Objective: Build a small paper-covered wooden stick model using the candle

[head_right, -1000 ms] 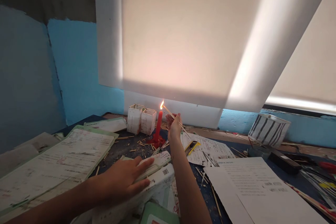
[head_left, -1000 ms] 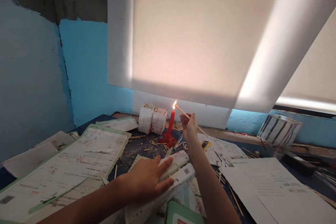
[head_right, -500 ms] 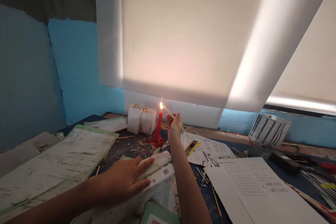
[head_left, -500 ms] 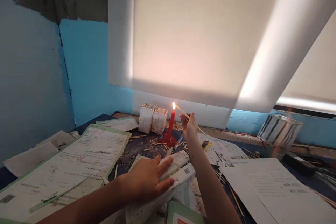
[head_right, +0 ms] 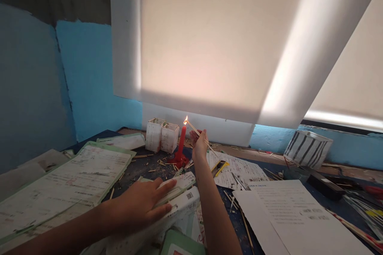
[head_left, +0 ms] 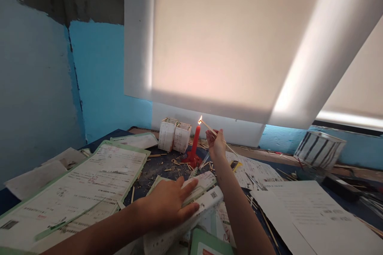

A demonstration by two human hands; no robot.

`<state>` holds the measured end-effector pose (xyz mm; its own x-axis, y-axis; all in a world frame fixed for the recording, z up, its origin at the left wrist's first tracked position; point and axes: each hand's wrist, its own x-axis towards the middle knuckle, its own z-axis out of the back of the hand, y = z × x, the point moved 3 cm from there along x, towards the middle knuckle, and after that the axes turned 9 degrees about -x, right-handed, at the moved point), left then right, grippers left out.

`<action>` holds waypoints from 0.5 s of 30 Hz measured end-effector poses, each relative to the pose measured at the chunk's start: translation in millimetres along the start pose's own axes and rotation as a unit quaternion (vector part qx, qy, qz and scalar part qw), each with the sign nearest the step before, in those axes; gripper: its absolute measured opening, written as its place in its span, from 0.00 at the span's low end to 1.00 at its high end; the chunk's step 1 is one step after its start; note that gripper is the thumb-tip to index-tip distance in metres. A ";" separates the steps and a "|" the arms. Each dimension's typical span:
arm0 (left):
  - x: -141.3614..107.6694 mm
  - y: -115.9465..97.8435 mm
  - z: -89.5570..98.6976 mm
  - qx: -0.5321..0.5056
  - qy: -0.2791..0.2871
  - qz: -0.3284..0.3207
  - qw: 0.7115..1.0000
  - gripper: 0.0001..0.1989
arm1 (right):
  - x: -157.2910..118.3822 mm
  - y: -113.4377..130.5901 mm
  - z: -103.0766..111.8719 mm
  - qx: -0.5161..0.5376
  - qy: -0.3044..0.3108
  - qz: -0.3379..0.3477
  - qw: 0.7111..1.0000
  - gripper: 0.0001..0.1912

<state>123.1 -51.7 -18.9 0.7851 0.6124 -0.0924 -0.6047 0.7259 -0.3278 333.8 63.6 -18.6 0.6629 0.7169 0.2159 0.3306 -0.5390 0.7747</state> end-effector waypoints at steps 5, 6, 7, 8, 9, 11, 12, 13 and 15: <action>1.8 2.3 -2.2 0.007 -0.006 -0.004 1.000 0.34 | -1.0 1.0 -0.2 0.002 -0.006 -0.002 1.000 0.16; 1.9 2.3 -2.1 0.010 -0.006 -0.006 1.000 0.34 | -1.2 1.2 -0.3 0.003 -0.007 -0.003 1.000 0.16; 1.9 2.2 -1.8 0.012 -0.004 -0.008 1.000 0.34 | -1.4 1.2 -0.3 0.004 -0.008 -0.004 1.000 0.15; 1.7 1.8 -1.3 0.013 -0.004 -0.008 1.000 0.34 | -1.5 1.2 -0.3 0.005 -0.009 -0.006 1.000 0.15; 1.5 1.4 -0.7 0.013 -0.004 -0.008 1.000 0.34 | -1.5 1.2 -0.2 0.005 -0.009 -0.006 1.000 0.15; 1.1 0.8 0.1 0.010 -0.005 -0.005 1.000 0.34 | -1.2 0.9 0.1 0.003 -0.010 -0.007 1.000 0.15; 1.0 0.6 0.3 0.009 -0.006 -0.003 1.000 0.33 | -1.0 0.7 0.3 0.002 -0.010 -0.007 1.000 0.15; 1.1 0.4 0.3 0.008 -0.007 -0.001 1.000 0.33 | -0.8 0.5 0.4 0.001 -0.010 -0.008 1.000 0.15; 1.3 0.3 -0.1 0.005 -0.006 0.001 1.000 0.33 | -0.5 0.3 0.7 0.001 -0.009 -0.009 1.000 0.15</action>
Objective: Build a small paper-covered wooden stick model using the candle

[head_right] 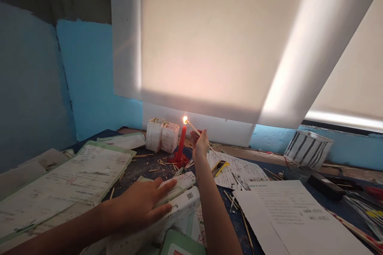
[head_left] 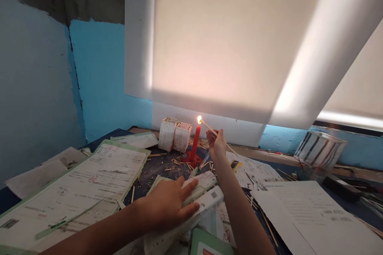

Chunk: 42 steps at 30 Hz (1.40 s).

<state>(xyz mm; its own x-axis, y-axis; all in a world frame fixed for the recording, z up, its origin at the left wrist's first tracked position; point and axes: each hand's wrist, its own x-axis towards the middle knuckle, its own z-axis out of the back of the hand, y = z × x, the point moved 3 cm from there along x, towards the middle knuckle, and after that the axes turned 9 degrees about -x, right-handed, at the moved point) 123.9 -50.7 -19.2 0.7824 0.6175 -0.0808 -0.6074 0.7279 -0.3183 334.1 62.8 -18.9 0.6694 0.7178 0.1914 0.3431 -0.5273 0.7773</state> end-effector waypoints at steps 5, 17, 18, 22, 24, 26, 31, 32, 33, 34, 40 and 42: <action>-0.2 -0.1 -0.3 -0.005 -0.001 0.003 1.000 0.34 | -0.9 0.9 -0.7 0.003 0.002 -0.005 1.000 0.15; 0.3 1.5 -2.2 0.009 -0.008 -0.017 1.000 0.34 | -4.0 4.6 -2.9 0.021 -0.003 -0.014 1.000 0.15; 0.3 1.2 -1.9 0.010 -0.007 -0.015 1.000 0.34 | -3.8 4.3 -2.8 0.021 -0.003 -0.014 1.000 0.15; -1.1 -0.9 0.0 0.007 -0.004 -0.010 1.000 0.33 | -3.4 2.8 -2.2 0.018 -0.002 -0.010 1.000 0.15; -1.8 -1.9 0.6 0.002 -0.001 -0.007 1.000 0.34 | -3.5 2.2 -1.8 0.017 -0.001 -0.006 1.000 0.16; -1.9 -2.3 1.1 -0.002 0.001 -0.002 1.000 0.34 | -3.4 1.7 -1.4 0.015 0.003 -0.005 1.000 0.16; -1.7 -2.3 2.1 0.006 -0.006 -0.009 1.000 0.33 | -2.7 1.7 -1.1 0.018 0.001 -0.012 1.000 0.16; -1.8 -2.4 2.0 0.009 -0.006 -0.011 1.000 0.33 | -2.7 1.8 -1.4 0.019 0.001 -0.015 1.000 0.16; -2.0 -2.4 1.9 0.010 -0.007 -0.013 1.000 0.33 | -2.9 1.8 -1.7 0.021 0.001 -0.018 1.000 0.16; -2.2 -2.4 1.6 0.011 -0.008 -0.015 1.000 0.33 | -3.3 1.8 -2.0 0.023 0.000 -0.021 1.000 0.16; -2.2 -0.7 0.4 0.018 -0.013 -0.018 1.000 0.34 | -3.9 7.6 -0.8 0.047 0.003 -0.029 0.998 0.15; -1.9 0.4 1.9 0.022 -0.007 -0.030 0.999 0.36 | -1.2 15.8 0.8 0.056 0.013 -0.027 0.998 0.15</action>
<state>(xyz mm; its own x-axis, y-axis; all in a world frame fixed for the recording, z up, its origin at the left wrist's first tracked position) 121.9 -51.0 -17.3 0.8156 0.5765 -0.0489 -0.5654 0.7761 -0.2794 339.3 53.2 -7.3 0.6302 0.7582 0.1675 0.4511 -0.5330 0.7158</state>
